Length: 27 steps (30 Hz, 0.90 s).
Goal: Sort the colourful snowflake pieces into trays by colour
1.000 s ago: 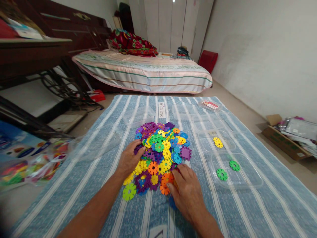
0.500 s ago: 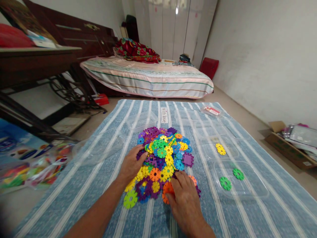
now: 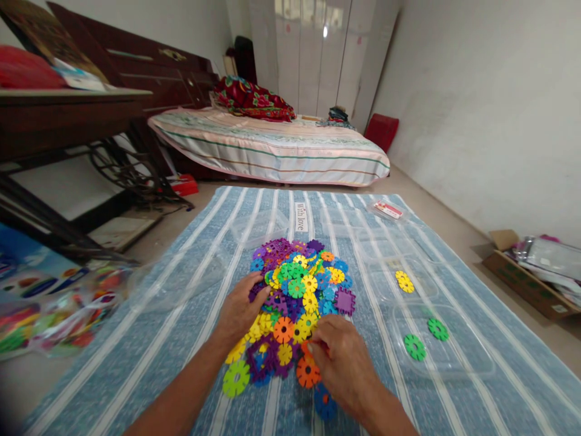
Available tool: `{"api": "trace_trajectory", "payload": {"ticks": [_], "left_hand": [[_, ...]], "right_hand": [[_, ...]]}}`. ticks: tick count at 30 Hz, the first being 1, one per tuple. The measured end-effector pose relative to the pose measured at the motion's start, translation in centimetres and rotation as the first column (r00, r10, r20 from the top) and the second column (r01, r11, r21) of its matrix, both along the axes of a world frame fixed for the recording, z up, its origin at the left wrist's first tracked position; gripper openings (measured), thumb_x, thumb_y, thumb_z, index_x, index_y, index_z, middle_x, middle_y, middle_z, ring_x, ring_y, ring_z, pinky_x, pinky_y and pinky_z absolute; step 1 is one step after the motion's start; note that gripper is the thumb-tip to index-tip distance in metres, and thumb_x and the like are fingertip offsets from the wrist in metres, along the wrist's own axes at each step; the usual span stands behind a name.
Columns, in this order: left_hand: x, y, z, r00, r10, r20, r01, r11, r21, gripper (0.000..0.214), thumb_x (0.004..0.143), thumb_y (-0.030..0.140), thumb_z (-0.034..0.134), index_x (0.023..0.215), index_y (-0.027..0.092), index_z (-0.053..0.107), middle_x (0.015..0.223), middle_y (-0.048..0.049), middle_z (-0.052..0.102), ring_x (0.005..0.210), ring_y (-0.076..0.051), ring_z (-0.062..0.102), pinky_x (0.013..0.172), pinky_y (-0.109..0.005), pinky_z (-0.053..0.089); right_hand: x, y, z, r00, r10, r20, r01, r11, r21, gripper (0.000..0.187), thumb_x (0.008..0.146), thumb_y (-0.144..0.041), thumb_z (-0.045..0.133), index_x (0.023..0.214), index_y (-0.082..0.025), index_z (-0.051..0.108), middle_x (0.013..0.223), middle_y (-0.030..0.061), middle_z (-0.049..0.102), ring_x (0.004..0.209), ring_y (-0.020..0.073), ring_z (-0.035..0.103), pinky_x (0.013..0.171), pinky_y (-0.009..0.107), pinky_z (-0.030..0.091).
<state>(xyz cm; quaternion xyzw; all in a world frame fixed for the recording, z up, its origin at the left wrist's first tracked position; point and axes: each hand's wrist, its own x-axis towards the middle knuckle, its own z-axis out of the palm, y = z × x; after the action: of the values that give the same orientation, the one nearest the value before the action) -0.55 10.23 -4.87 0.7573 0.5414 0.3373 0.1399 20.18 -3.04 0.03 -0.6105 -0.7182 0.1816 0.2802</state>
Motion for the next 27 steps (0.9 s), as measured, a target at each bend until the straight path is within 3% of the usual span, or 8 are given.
{"api": "trace_trajectory", "payload": {"ticks": [6,9,11,14,17,21,24,27], "left_hand": [[-0.2,0.0,-0.3,1.000,0.006,-0.007,-0.006,1.000,0.013,0.032,0.082,0.039,0.050,0.102,0.016,0.062,0.116,-0.0128,0.063,0.111,-0.025,0.058,0.099,-0.042,0.045],[-0.2,0.0,-0.5,1.000,0.006,-0.011,-0.005,0.999,0.032,0.033,0.083,0.038,0.050,0.103,0.015,0.062,0.116,-0.0134,0.063,0.111,-0.024,0.058,0.099,-0.042,0.045],[-0.1,0.0,-0.6,1.000,0.009,-0.014,-0.009,0.999,0.038,0.033,0.083,0.037,0.050,0.103,0.015,0.062,0.116,-0.0133,0.064,0.111,-0.024,0.058,0.099,-0.042,0.045],[-0.2,0.0,-0.7,1.000,0.015,-0.015,-0.015,0.999,0.032,0.032,0.083,0.037,0.050,0.102,0.015,0.062,0.116,-0.0133,0.063,0.112,-0.025,0.058,0.099,-0.043,0.045],[-0.2,0.0,-0.6,1.000,0.007,-0.012,-0.006,1.000,0.029,0.033,0.083,0.037,0.050,0.103,0.014,0.062,0.117,-0.0138,0.063,0.112,-0.025,0.057,0.100,-0.042,0.045],[-0.2,0.0,-0.6,1.000,-0.005,-0.010,0.005,0.999,0.035,0.033,0.083,0.037,0.049,0.103,0.014,0.062,0.115,-0.0140,0.064,0.111,-0.025,0.058,0.099,-0.042,0.045],[-0.1,0.1,-0.6,1.000,-0.006,-0.011,0.006,0.999,0.037,0.033,0.083,0.038,0.049,0.102,0.014,0.062,0.115,-0.0132,0.064,0.110,-0.025,0.058,0.098,-0.043,0.045],[-0.1,0.2,-0.6,1.000,0.001,-0.014,-0.001,0.999,0.036,0.033,0.083,0.038,0.049,0.102,0.015,0.062,0.115,-0.0128,0.064,0.109,-0.025,0.058,0.097,-0.043,0.046]], "right_hand": [[2.4,6.8,3.5,0.981,-0.023,0.190,0.003,0.995,0.104,0.018,0.083,-0.018,0.048,0.070,-0.021,0.061,0.076,0.0008,0.064,0.077,0.0155,0.059,0.072,0.027,0.043],[4.9,12.4,6.2,0.926,-0.189,0.326,0.115,0.966,0.233,0.018,0.083,-0.024,0.050,0.078,-0.019,0.066,0.087,0.0050,0.067,0.082,0.0184,0.061,0.075,0.029,0.043],[6.5,15.7,7.8,0.860,-0.366,0.354,0.251,0.909,0.332,0.023,0.084,-0.030,0.049,0.088,-0.018,0.068,0.095,0.0086,0.068,0.089,0.0219,0.061,0.077,0.032,0.043],[7.9,18.3,9.0,0.786,-0.512,0.346,0.387,0.845,0.370,0.028,0.085,-0.032,0.049,0.099,-0.017,0.068,0.103,0.0102,0.067,0.094,0.0237,0.060,0.079,0.033,0.042],[7.7,17.5,8.4,0.824,-0.432,0.366,0.352,0.897,0.266,0.026,0.084,-0.032,0.048,0.090,-0.020,0.070,0.095,0.0062,0.070,0.087,0.0210,0.062,0.073,0.029,0.041],[6.2,13.4,6.1,0.905,-0.155,0.395,0.169,0.986,0.000,0.024,0.084,-0.029,0.047,0.080,-0.023,0.070,0.078,0.0010,0.070,0.075,0.0159,0.062,0.066,0.023,0.039],[5.5,10.7,4.3,0.913,-0.066,0.402,0.127,0.984,-0.126,0.024,0.085,-0.027,0.046,0.080,-0.024,0.069,0.081,0.0006,0.070,0.077,0.0146,0.062,0.068,0.022,0.038],[5.3,9.5,2.7,0.891,-0.101,0.443,0.199,0.963,-0.182,0.024,0.086,-0.026,0.046,0.087,-0.024,0.069,0.094,0.0029,0.070,0.088,0.0163,0.062,0.073,0.023,0.039]]}}
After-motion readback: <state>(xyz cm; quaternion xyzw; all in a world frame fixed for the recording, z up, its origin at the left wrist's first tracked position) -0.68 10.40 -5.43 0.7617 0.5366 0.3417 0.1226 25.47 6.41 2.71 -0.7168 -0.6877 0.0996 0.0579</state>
